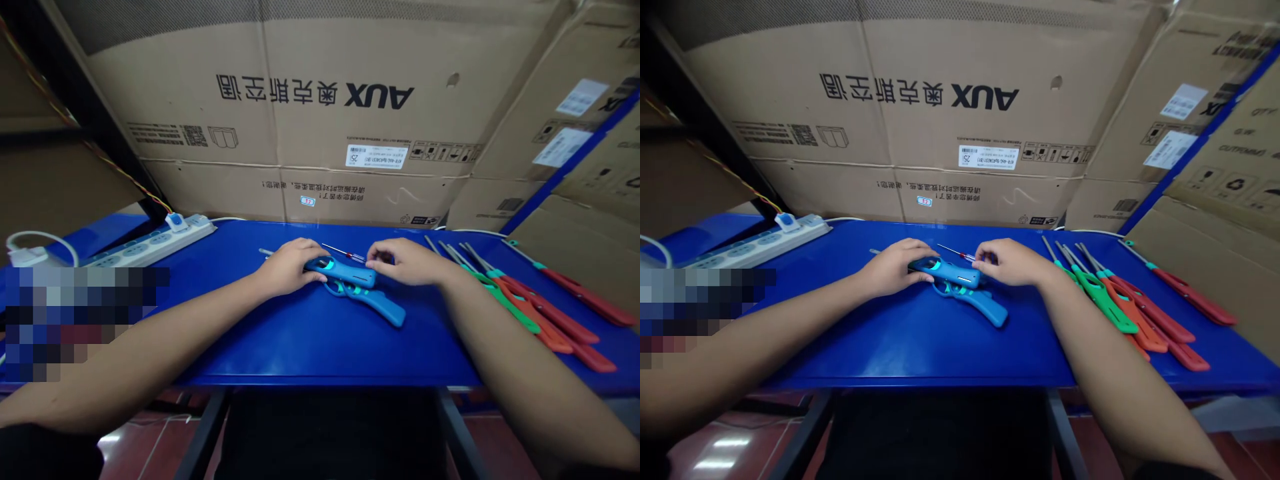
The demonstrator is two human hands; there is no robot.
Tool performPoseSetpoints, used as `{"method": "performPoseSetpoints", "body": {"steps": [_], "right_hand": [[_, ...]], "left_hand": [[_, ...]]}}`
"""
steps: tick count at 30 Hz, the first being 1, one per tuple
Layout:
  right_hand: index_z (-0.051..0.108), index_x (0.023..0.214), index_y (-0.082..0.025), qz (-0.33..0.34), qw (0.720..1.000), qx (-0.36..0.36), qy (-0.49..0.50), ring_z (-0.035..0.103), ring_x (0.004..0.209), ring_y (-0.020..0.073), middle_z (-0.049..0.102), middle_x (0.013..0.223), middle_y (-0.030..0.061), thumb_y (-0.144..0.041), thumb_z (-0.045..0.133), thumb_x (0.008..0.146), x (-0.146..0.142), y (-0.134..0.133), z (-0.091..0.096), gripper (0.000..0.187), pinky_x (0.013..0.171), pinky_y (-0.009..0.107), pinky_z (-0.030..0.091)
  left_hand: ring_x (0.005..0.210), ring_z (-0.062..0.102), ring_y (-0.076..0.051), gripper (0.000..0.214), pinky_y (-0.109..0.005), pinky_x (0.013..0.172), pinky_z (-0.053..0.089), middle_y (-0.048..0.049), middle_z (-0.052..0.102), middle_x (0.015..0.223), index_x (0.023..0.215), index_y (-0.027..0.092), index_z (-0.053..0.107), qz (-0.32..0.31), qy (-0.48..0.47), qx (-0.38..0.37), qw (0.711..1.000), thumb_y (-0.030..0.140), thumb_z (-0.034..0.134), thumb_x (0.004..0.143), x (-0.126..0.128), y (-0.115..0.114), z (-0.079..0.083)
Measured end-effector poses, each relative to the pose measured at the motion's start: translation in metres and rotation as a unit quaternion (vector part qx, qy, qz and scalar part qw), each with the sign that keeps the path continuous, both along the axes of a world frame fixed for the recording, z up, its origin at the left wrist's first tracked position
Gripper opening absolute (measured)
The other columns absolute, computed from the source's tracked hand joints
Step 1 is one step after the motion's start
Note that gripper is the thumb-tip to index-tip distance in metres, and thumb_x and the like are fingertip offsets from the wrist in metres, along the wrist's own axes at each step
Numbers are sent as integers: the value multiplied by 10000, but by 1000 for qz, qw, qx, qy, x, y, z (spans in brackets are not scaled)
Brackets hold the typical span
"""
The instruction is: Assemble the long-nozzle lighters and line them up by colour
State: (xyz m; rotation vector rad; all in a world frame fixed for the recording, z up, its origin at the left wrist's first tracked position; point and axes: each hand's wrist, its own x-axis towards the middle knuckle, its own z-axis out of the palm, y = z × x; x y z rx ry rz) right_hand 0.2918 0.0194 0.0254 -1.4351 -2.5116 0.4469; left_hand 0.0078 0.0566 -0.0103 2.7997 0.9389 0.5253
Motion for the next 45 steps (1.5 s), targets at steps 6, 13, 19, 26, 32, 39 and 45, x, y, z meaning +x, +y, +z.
{"method": "performPoseSetpoints", "body": {"steps": [6,13,19,26,32,39,45], "right_hand": [[576,990,-203,27,994,-98,-26,528,631,136,663,786,11,-535,590,897,8,-12,9,345,583,270,383],[636,1073,-218,116,986,-114,-20,585,677,146,667,797,-8,-567,715,792,2,-12,7,455,615,261,390],[583,1211,-228,106,988,-42,-103,536,635,149,656,784,-13,-409,739,751,-18,-20,3,518,553,264,310],[680,1028,-210,178,980,3,-85,554,673,158,680,814,19,-349,656,816,-40,-32,-1,254,591,270,342],[686,1169,-213,199,972,19,-125,606,695,180,737,895,74,-323,434,995,-53,-42,-9,326,596,291,333],[720,1094,-211,108,987,67,-97,669,817,193,764,986,64,-214,481,942,-18,-23,6,283,697,288,402],[738,933,-201,87,988,-3,-129,635,790,183,732,888,47,-468,635,880,7,-13,14,291,687,284,409]], "left_hand": [[1095,608,-243,422,-356,926,469,-64,668,1165,1179,212,627,-29,85,-52,995,335,784,806,-3,-27,22],[787,595,-182,399,-273,640,376,-5,668,923,1017,209,633,-21,149,-111,982,389,828,719,-3,-38,28],[657,534,-132,411,-248,552,291,26,647,816,890,208,648,-23,173,-151,973,485,852,666,-8,-43,30],[694,591,-167,395,-270,545,298,14,679,841,910,222,677,-76,194,-87,974,488,857,680,-10,-55,35],[771,614,-203,476,-283,603,378,-16,669,894,903,209,640,-76,155,-24,985,622,790,718,-5,-66,34],[1030,633,-232,296,-385,938,481,-87,684,1098,1157,201,652,-143,24,-46,988,417,531,993,3,-48,4],[970,665,-230,292,-380,858,527,-95,702,1054,1167,181,653,-102,34,-78,991,340,458,1019,6,-41,-6]]}}
